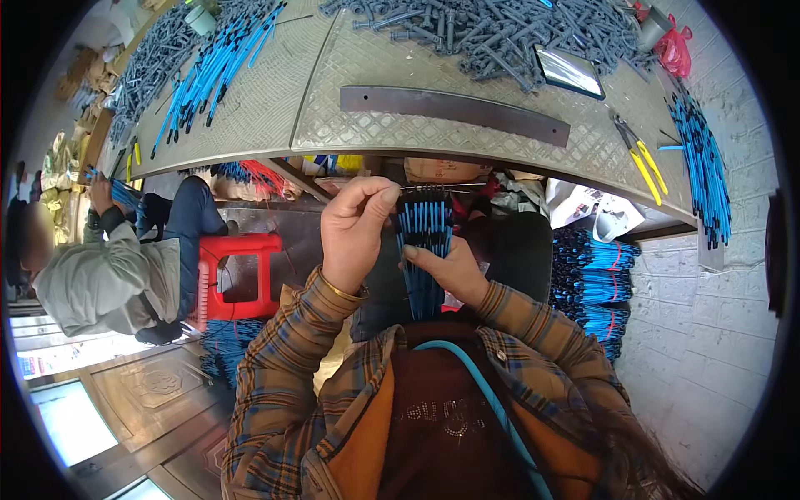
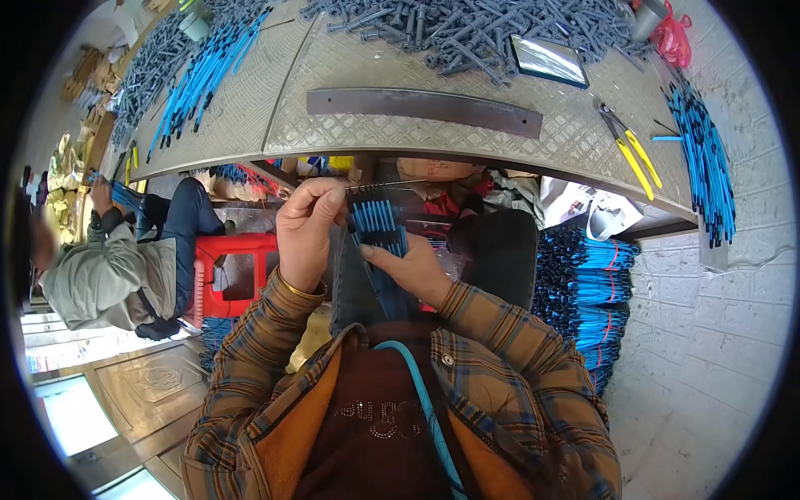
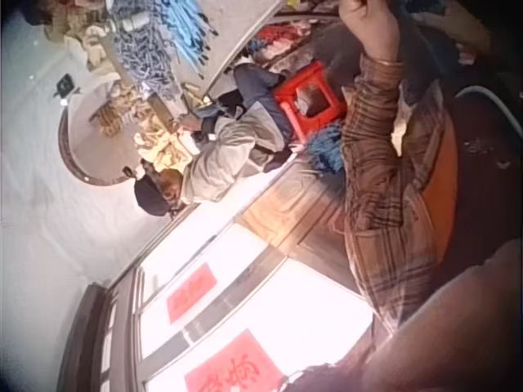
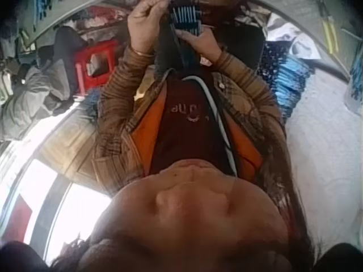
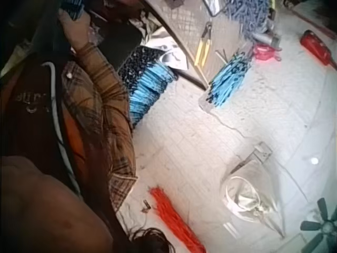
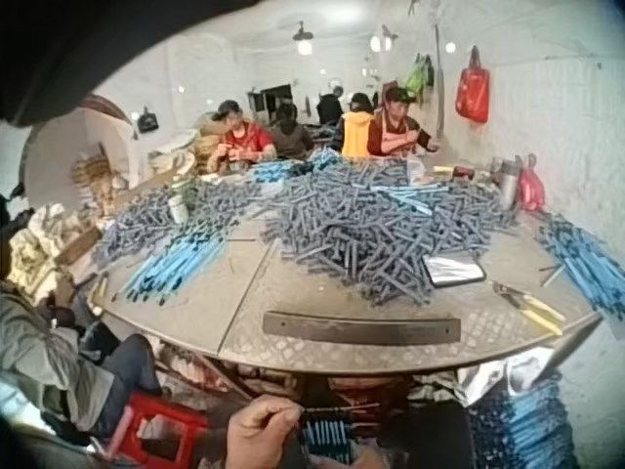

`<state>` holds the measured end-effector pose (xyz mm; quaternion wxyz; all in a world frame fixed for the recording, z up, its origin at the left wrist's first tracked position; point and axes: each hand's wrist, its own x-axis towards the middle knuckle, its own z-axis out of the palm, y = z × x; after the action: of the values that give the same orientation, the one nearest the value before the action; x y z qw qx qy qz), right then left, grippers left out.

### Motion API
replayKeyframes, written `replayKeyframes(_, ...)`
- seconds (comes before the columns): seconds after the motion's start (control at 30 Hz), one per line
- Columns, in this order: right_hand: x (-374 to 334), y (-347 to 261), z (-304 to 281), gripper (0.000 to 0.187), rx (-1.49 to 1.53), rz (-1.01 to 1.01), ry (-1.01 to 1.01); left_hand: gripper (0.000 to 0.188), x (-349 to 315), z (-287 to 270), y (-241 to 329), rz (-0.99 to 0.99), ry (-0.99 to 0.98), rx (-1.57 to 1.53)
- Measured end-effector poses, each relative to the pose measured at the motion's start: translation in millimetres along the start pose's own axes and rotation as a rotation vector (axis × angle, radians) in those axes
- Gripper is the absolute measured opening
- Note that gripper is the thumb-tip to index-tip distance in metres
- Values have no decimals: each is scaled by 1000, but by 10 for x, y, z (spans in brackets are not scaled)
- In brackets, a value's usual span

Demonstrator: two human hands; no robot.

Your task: The person bundles small blue plastic parts and secures or trims them with pliers or wire cutters.

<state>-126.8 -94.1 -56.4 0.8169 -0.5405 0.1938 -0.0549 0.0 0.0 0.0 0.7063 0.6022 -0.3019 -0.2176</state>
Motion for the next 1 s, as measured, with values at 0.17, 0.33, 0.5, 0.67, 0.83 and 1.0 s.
replayKeyframes(0.17,-13,26,6,21,-13,7,2,9,-2,17,59,22,-4,-23)
replayKeyframes(0.33,-20,52,-23,20,2,-15,26,9,-12,35,47,67,-44,-7)
replayKeyframes(0.5,15,15,-77,19,31,13,35,13,107,-22,201,-269,-66,-340)
replayKeyframes(0.67,34,-38,-70,18,44,-3,37,17,243,-136,277,-165,-36,-204)
replayKeyframes(0.83,19,35,-152,16,30,78,-41,19,922,-293,364,-98,-6,166)
replayKeyframes(1.0,27,12,-208,17,113,98,-93,22,2530,-365,275,115,15,708)
